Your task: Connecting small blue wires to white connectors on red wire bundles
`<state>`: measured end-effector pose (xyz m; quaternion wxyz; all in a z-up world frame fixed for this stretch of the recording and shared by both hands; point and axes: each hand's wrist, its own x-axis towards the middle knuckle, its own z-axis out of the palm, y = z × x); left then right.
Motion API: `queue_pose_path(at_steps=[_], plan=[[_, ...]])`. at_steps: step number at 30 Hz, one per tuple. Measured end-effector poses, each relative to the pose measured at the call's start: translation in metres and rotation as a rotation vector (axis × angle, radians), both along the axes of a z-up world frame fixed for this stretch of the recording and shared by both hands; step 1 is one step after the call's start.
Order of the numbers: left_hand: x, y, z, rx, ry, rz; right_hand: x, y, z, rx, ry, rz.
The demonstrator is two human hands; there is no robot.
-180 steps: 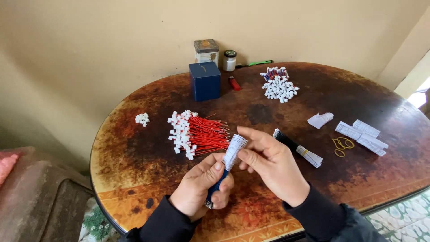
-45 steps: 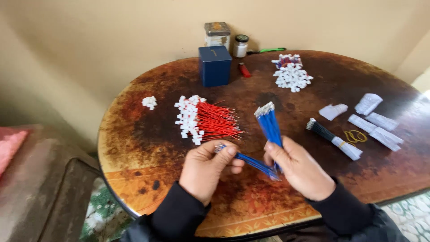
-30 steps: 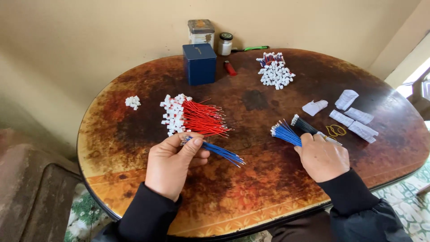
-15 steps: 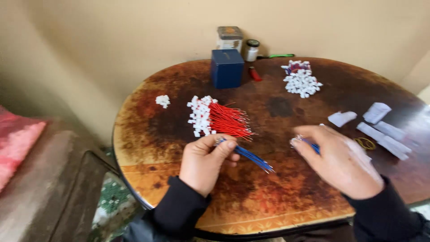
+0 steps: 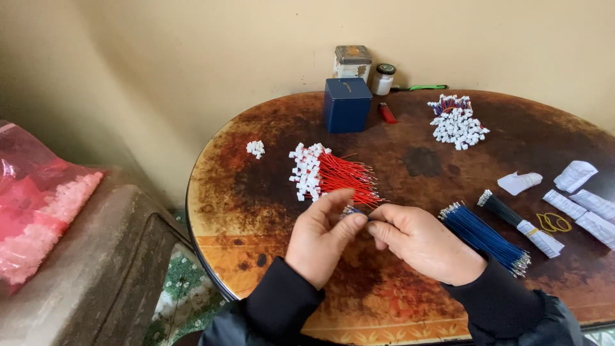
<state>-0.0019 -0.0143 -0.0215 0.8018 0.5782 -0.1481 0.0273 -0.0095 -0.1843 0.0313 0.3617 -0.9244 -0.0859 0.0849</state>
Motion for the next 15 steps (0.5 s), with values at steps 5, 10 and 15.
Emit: queue_pose_path(at_steps=[5, 10, 15], plan=[[-0.01, 0.013, 0.034, -0.111, 0.199, 0.012, -0.006, 0.001, 0.012, 0.061, 0.019, -0.008], [-0.023, 0.007, 0.03, 0.079, -0.305, -0.124, -0.022, 0.023, 0.029, -0.117, -0.051, 0.027], [-0.018, 0.031, 0.062, 0.371, -0.356, 0.068, -0.021, 0.017, 0.034, -0.119, -0.149, -0.007]])
